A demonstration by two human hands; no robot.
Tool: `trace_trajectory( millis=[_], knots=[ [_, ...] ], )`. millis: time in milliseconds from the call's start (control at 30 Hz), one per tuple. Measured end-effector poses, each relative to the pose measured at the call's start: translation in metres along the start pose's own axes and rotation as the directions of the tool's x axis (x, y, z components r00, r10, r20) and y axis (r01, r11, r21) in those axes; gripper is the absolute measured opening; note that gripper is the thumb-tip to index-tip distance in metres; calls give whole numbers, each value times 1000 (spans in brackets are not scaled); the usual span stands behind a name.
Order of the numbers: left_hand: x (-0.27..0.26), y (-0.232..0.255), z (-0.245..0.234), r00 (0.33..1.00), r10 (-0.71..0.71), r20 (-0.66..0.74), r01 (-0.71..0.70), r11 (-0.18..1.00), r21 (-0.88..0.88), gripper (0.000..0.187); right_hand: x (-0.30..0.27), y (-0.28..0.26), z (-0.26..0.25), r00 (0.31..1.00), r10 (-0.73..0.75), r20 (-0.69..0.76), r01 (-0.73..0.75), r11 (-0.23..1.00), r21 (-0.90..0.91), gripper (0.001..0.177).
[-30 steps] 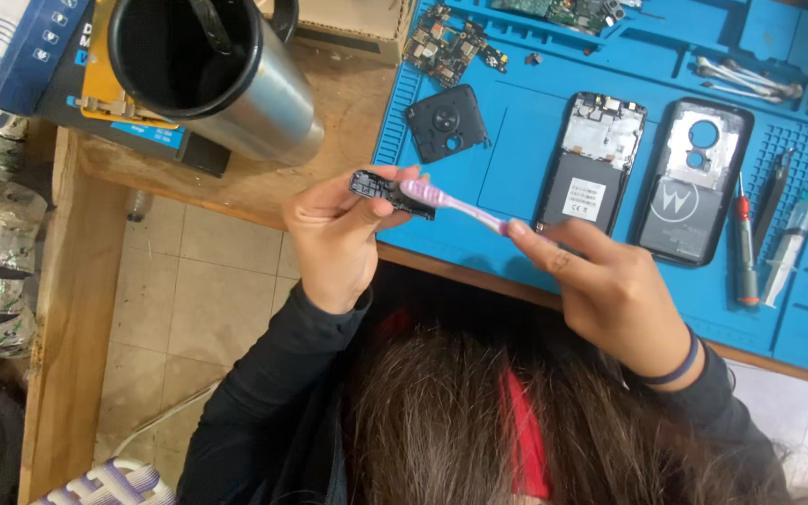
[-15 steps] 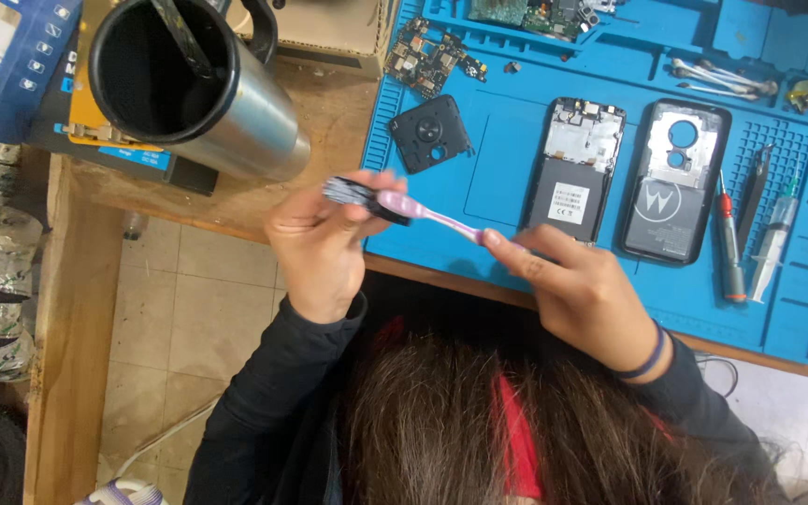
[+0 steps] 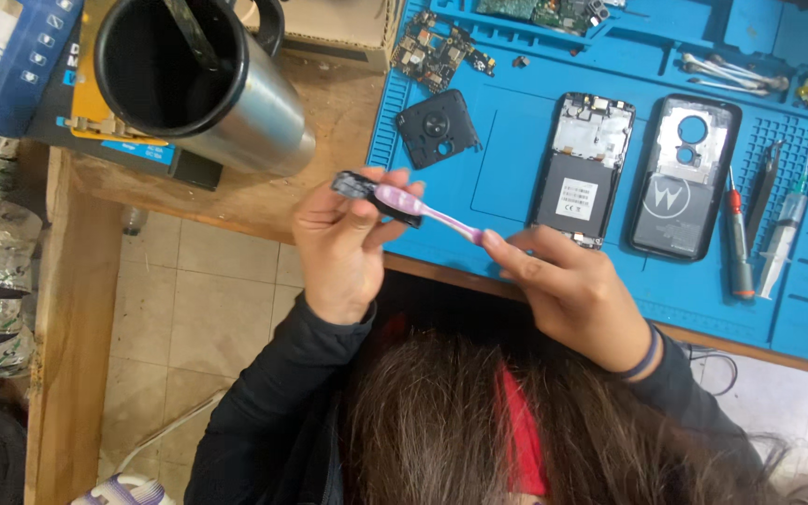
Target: The person cleans a small black electronic component using a syringe to apply liquid, a toothbrush to scrub, and a screwdriver to scrape residue. The person handles the component repeatedly, switching between tools to remove debris from its surface.
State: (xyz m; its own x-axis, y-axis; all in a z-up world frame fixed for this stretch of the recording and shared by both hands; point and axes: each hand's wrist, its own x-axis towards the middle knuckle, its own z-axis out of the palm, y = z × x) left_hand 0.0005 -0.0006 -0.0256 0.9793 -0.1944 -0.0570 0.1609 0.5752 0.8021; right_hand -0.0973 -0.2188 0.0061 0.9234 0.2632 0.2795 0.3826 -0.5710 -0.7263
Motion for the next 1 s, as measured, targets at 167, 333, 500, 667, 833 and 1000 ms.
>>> trace_trajectory(
  millis=[167,333,500,667,833,1000],
  knots=[
    [3,6,0,999,0,-41,1,1000,8,45,-3,5,0,1000,-12,3,13,1000,-24,46],
    [-2,-5,6,1000,-26,-13,25,998,-66,42,-4,0,3,1000,3,-5,-3,998,-66,46],
    [4,1,1,998,-42,-55,37,995,-95,38,-13,4,5,999,22,-43,-22,1000,-3,48],
    [1,-13,8,992,-104,-66,95,988,-123,42,2,-5,9,989,23,-143,-27,999,-30,42],
    [7,-5,-5,995,-8,-102,-6,991,-136,36,6,-7,3,982,18,-189,-13,1000,26,42],
    [-7,-22,2,994,-93,-62,86,990,-111,37,8,-5,7,982,-9,-187,16,999,35,41]
  ],
)
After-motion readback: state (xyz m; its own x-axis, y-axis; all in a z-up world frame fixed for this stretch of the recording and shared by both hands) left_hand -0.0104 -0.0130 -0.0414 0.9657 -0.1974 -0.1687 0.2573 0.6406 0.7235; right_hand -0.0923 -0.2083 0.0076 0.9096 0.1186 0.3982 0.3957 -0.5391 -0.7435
